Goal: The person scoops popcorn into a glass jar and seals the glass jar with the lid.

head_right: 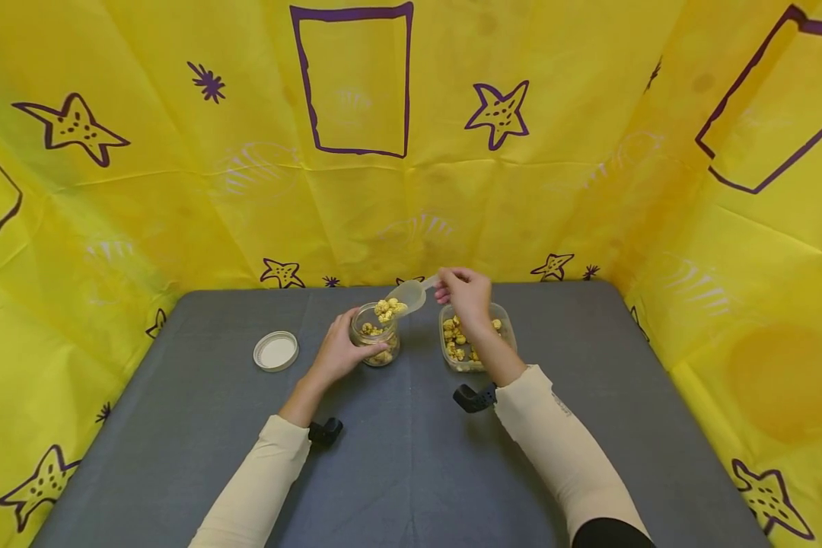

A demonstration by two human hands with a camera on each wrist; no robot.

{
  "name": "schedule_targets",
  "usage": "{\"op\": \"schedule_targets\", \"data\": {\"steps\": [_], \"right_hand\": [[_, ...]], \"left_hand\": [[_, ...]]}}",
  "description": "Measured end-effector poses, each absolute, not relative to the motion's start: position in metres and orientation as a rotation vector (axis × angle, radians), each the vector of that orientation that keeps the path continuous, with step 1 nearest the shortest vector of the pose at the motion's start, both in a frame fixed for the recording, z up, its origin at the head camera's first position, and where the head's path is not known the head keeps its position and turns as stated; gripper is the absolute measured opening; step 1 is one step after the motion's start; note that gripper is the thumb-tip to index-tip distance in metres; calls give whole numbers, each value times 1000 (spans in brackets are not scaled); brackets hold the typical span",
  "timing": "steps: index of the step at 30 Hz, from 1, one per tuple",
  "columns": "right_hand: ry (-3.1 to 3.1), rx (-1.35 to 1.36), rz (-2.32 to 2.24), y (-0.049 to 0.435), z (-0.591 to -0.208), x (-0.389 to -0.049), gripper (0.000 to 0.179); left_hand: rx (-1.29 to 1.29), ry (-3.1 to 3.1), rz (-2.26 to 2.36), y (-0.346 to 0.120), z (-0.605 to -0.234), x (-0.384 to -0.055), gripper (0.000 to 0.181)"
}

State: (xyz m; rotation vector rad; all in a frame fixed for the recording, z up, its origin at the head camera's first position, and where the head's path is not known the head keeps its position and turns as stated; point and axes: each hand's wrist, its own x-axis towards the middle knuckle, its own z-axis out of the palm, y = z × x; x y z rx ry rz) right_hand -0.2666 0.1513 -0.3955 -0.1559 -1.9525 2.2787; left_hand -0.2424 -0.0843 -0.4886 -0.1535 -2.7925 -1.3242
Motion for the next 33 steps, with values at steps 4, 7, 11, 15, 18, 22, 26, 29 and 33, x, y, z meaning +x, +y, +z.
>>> {"op": "schedule_targets", "data": {"steps": [4,7,11,15,18,22,26,29,33], "right_hand": [[-2082,28,2075,139,-389,-266,25],[-2157,128,1930,131,-387,-265,25],[-2230,225,1752,124,-389,-262,22],[-2266,293,1655,120,-392,-260,21],[-2263,293,1672,120,-393,-260,22],[-2260,212,1776,124,-391,-262,23],[-2219,142,1888,132,-393,-262,23],[-2167,111,1963,138,-396,-262,25],[-2132,74,2040,144,-397,-261,29]], "left_hand": [[-152,-2796,-1332,-85,-489,-243,96],[-150,-2792,-1336,-85,-489,-244,96],[-150,-2790,-1343,-85,-490,-244,95],[-155,-2791,-1343,-86,-490,-244,94],[-167,-2788,-1340,-86,-489,-243,94],[-178,-2779,-1337,-86,-489,-243,94],[-160,-2780,-1339,-85,-489,-242,95],[-152,-2779,-1325,-85,-489,-241,95],[-142,-2764,-1322,-84,-489,-241,95]]}}
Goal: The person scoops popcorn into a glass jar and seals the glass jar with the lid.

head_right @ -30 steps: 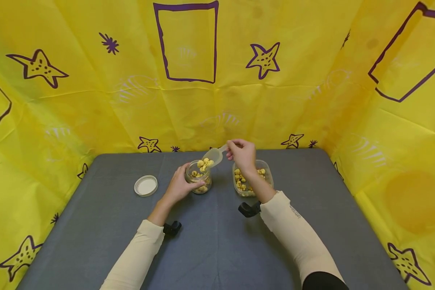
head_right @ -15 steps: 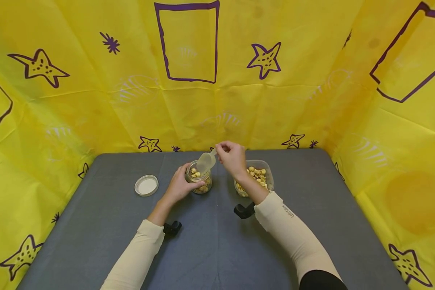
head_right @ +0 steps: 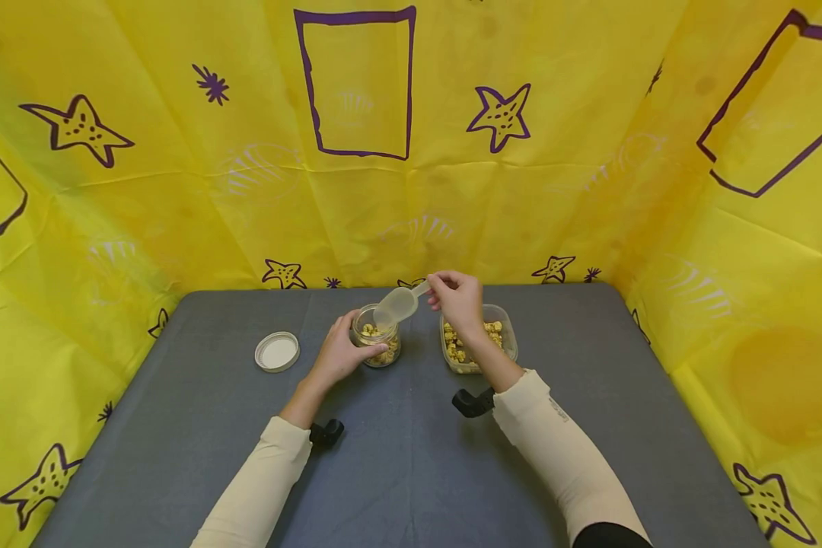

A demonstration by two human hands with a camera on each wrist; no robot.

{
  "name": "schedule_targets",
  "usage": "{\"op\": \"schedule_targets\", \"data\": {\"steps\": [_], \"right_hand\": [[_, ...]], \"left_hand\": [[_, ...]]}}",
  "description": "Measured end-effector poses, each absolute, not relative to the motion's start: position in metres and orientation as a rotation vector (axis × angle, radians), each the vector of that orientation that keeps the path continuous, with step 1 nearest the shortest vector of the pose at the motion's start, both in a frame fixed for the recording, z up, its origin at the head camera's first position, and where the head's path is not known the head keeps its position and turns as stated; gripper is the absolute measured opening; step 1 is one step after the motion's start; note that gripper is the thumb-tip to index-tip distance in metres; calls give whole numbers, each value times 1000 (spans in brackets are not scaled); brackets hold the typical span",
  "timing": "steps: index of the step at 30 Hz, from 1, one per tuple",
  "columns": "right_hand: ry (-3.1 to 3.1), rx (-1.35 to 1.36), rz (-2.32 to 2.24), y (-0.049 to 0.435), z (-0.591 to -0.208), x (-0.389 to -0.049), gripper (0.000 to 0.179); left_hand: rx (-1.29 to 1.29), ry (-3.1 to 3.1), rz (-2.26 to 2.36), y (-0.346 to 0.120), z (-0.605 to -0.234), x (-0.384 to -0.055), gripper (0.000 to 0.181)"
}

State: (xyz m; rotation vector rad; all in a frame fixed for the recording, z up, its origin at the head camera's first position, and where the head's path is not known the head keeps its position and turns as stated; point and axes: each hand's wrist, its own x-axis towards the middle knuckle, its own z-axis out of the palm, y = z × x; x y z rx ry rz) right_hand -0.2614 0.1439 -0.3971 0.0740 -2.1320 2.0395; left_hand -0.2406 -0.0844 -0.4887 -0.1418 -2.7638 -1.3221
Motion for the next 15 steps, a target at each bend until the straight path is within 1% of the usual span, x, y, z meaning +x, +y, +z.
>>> {"op": "schedule_targets", "data": {"steps": [3,9,15], "right_hand": [[-2122,48,2087,148,-397,-260,32],[-2106,-21,2182,155,-395,-257,33],[-2094,-32,2200,158,-395,-256,33]], "left_hand": [[-117,-2767,-1329,-84,-488,-240,95],[-71,-2772,-1301,-80,-485,-238,94],[-50,-2772,-1281,-79,-484,-236,94]]}}
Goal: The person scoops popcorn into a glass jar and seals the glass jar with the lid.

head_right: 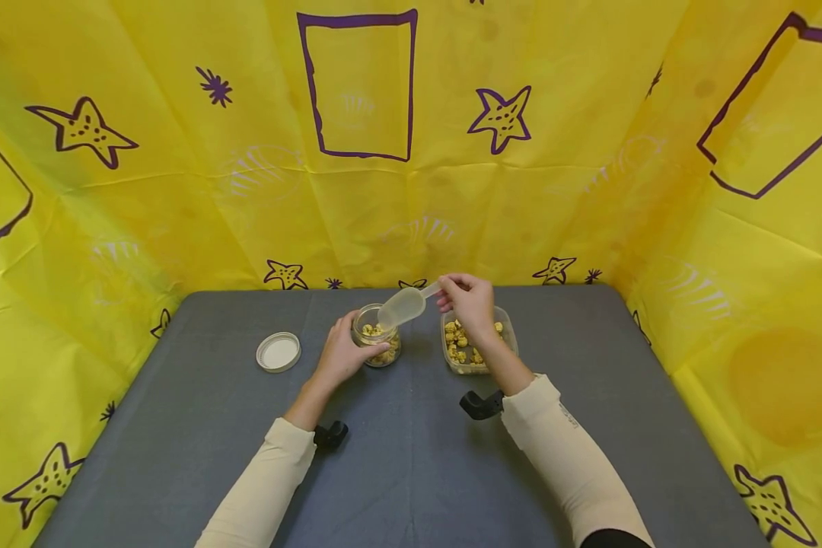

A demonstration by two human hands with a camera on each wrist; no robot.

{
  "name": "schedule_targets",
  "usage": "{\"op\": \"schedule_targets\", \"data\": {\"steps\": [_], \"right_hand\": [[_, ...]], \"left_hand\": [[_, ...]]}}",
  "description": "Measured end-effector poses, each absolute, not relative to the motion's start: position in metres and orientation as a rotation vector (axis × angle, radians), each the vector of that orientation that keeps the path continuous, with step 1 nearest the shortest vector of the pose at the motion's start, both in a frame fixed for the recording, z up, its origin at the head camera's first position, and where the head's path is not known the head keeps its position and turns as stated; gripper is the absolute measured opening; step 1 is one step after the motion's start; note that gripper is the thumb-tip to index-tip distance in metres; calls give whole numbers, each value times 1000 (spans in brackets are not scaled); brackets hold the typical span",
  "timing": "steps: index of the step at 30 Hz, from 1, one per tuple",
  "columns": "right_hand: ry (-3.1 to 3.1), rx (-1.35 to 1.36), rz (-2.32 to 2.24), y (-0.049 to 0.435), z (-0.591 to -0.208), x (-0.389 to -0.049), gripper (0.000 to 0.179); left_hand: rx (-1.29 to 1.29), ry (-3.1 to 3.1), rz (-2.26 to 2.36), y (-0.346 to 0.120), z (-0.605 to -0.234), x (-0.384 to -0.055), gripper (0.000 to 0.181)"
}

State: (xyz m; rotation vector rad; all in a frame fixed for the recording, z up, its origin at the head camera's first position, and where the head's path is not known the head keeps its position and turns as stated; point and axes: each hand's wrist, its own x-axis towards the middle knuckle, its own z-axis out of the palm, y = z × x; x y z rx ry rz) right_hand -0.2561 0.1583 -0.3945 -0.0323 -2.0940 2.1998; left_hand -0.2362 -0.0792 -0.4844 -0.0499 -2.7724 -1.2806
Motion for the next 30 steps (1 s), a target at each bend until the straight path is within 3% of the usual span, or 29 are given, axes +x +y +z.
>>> {"op": "schedule_targets", "data": {"steps": [12,19,30], "right_hand": [[-2008,-39,2258,162,-392,-253,26],[-1903,-30,2322,169,-390,-252,7],[-1827,-8,2365,181,-386,-246,14]], "left_hand": [[-130,-2793,-1247,-84,-483,-235,97],[-154,-2767,-1249,-84,-478,-236,96],[-175,-2709,-1267,-82,-470,-235,95]]}}
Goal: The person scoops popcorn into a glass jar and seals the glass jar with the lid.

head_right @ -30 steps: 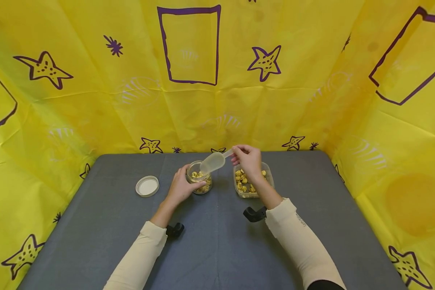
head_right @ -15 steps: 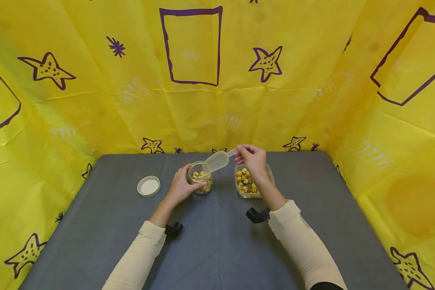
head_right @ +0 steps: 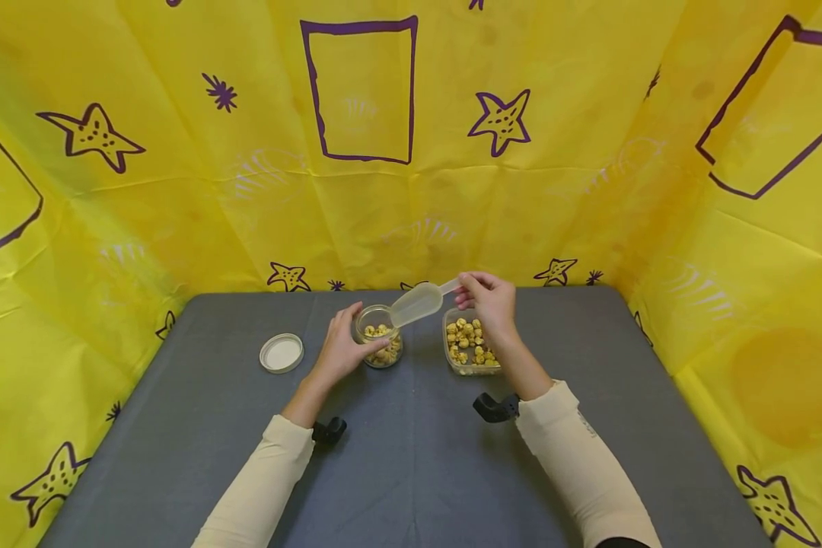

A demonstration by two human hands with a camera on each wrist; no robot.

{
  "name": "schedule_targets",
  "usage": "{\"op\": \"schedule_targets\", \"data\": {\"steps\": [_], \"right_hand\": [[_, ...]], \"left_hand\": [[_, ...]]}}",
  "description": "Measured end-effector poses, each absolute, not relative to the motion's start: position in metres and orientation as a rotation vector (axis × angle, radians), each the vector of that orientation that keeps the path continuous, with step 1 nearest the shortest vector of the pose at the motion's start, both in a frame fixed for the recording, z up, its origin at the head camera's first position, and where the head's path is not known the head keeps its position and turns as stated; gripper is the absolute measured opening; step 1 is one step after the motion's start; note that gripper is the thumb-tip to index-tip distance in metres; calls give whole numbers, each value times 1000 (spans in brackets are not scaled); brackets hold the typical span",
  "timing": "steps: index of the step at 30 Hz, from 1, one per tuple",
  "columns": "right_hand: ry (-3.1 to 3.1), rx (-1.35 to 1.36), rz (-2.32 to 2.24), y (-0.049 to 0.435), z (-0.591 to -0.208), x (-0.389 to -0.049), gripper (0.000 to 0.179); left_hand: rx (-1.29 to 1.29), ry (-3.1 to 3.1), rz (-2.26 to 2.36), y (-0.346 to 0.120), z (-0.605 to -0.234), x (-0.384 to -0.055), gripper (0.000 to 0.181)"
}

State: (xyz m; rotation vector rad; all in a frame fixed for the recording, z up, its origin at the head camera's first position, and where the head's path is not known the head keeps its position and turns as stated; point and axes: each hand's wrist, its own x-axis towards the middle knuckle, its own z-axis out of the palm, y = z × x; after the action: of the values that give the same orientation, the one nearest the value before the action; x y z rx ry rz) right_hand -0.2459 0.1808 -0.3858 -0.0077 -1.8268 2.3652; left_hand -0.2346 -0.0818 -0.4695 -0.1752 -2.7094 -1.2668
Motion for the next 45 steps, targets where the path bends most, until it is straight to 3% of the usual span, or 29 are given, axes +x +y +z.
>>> {"op": "schedule_targets", "data": {"steps": [28,45], "right_hand": [[-1603,-47,2396,211,-380,-237,23],[-1529,-114,2390,226,-377,-234,10]], "left_hand": [[-326,-2572,-1334,-67,-446,-229,89],[-422,-2524,-1337,-55,-442,-227,84]]}}
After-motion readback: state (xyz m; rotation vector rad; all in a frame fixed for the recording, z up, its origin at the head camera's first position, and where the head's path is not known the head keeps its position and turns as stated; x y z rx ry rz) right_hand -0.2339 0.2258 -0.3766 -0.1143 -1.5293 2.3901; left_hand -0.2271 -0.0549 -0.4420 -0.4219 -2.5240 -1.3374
